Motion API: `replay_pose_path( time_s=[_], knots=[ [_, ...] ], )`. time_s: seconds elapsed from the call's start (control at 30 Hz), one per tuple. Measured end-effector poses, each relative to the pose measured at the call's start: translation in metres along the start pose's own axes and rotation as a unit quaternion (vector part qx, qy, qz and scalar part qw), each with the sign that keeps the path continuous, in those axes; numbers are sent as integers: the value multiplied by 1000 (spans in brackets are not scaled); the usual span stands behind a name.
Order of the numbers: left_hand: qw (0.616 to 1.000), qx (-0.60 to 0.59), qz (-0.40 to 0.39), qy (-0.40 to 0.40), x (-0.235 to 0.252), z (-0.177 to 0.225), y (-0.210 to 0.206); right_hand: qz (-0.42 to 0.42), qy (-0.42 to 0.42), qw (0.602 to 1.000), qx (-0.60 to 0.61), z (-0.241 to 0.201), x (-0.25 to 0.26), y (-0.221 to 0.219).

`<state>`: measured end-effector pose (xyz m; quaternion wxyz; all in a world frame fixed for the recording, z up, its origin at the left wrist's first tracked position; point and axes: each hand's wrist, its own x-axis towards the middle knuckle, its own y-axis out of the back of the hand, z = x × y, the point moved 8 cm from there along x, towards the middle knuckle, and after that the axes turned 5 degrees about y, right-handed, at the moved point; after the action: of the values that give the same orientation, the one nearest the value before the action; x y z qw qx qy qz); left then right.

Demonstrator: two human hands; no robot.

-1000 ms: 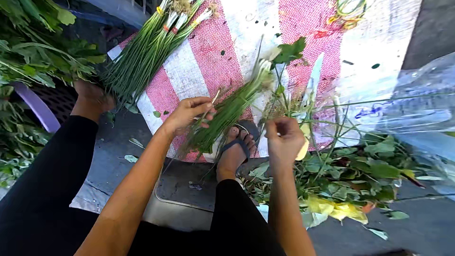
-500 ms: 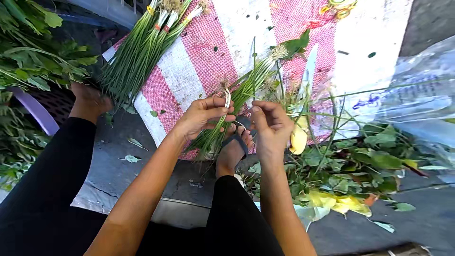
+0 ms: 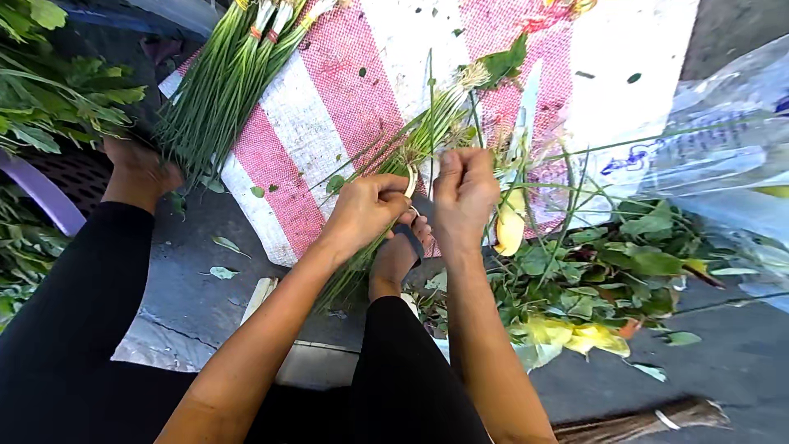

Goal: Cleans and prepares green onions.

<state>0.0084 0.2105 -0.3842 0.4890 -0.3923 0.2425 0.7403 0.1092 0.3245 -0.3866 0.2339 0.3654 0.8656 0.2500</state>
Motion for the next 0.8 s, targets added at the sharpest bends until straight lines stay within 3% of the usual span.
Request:
replay_pose_path(
  time_s=[0.1, 0.17, 0.3, 0.43, 0.53, 0.6, 0.7, 0.8],
  knots=[
    [999, -42, 3, 14, 4, -8, 2, 8, -102, 973, 208, 22, -7, 4],
    [998, -54, 4, 11, 5, -10, 1, -12, -86, 963, 253, 17, -13, 0],
    [1000, -5, 14, -26, 6, -8, -2, -32, -77, 961, 262, 9, -23, -10],
    [1000, -5, 8, 0, 6, -13, -1, -35, -92, 964, 249, 13, -20, -12],
    [991, 121, 53, -33, -1, -8, 1, -61, -62, 989, 123, 11, -19, -11],
    [970, 218, 90, -62, -6, -4, 1, -70, -74, 989, 110, 13, -20, -13],
    [944, 293, 124, -85, -15, 4, -1, -43, -134, 980, 140, 25, -25, -17],
    [946, 292, 121, -71, -17, 5, 1, 11, -142, 978, 151, 38, -26, -9]
  ],
)
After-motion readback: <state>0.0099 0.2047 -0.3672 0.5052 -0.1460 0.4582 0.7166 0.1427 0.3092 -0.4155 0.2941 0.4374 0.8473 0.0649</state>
